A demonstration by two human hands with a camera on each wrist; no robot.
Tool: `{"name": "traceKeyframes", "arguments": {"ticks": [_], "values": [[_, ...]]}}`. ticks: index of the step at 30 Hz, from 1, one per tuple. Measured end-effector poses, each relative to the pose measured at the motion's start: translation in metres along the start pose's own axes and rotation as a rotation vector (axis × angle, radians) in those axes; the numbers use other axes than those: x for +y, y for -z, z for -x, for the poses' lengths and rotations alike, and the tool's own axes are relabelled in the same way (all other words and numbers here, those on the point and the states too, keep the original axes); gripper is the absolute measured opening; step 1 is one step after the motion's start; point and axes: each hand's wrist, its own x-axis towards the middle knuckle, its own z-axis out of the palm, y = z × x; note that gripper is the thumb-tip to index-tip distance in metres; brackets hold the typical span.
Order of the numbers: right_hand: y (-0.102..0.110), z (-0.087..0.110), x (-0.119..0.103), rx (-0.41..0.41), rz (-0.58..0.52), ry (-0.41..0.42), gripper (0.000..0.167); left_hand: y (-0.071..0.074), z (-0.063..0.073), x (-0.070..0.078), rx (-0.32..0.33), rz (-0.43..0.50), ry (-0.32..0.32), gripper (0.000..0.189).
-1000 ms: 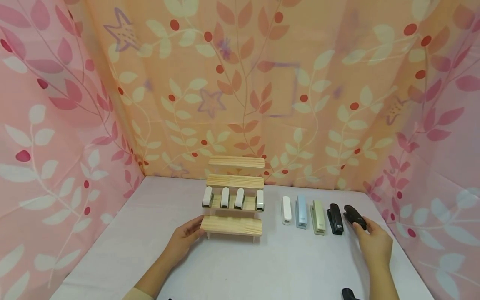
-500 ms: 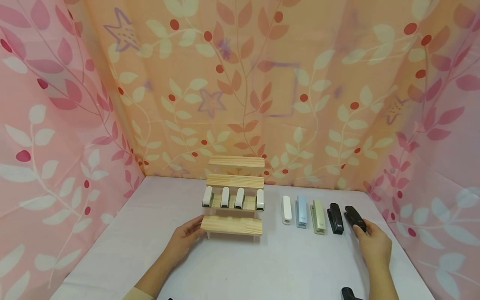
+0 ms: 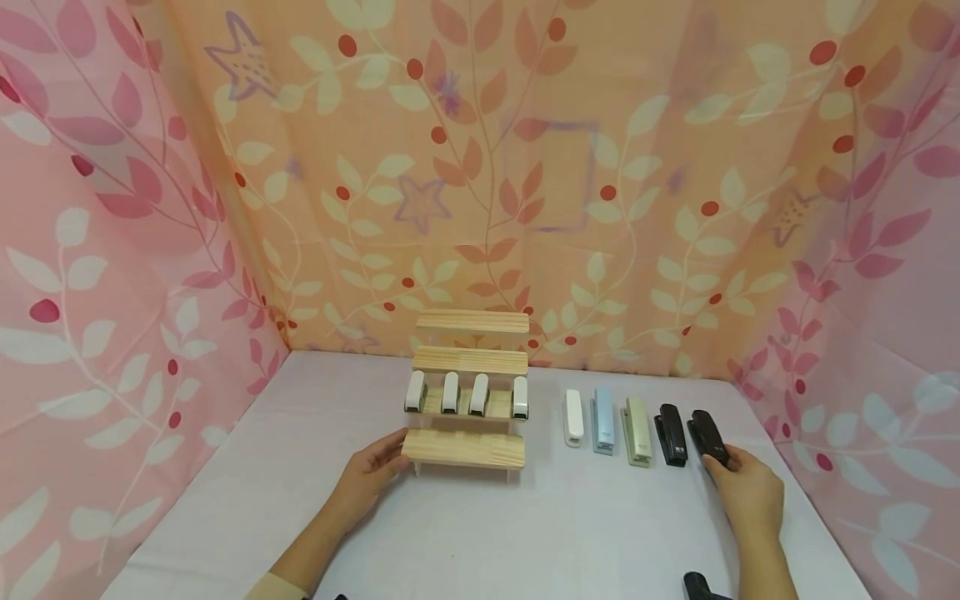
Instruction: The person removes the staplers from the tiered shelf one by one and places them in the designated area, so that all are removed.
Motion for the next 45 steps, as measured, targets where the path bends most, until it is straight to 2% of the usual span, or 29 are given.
{"name": "traceKeyframes", "arguments": {"ticks": [4,11,17,24,30,36,41,45], "values": [[-0.002,-0.001,0.002,-0.012,0.017,0.01,0.07,0.0,0.0,-0.001,-0.003,-0.003,0.004,0.054],[-0.002,0.002,0.003,-0.011,0.086,0.079,0.067,0.001,0.0,0.0,-0.002,0.016,0.039,0.054],[0.0,0.003,0.0,-0.023,0.123,0.103,0.066,0.001,0.001,0.001,-0.002,-0.003,0.014,0.054],[0.005,0.001,-0.001,-0.095,0.128,0.111,0.07,0.0,0.0,0.001,-0.005,0.008,0.024,0.052],[0.013,0.002,-0.008,-0.126,0.101,0.072,0.074,0.001,0.0,0.0,0.002,0.021,0.039,0.053],[0.026,0.011,-0.036,-0.065,0.063,0.104,0.07,0.001,0.0,-0.001,-0.002,0.002,0.036,0.055],[0.035,0.024,-0.074,-0.031,0.038,0.189,0.064,0.0,-0.001,0.001,0.005,-0.038,0.027,0.056],[0.032,0.037,-0.102,-0.033,0.0,0.28,0.057,0.0,0.0,0.002,0.008,-0.039,0.029,0.056]]}}
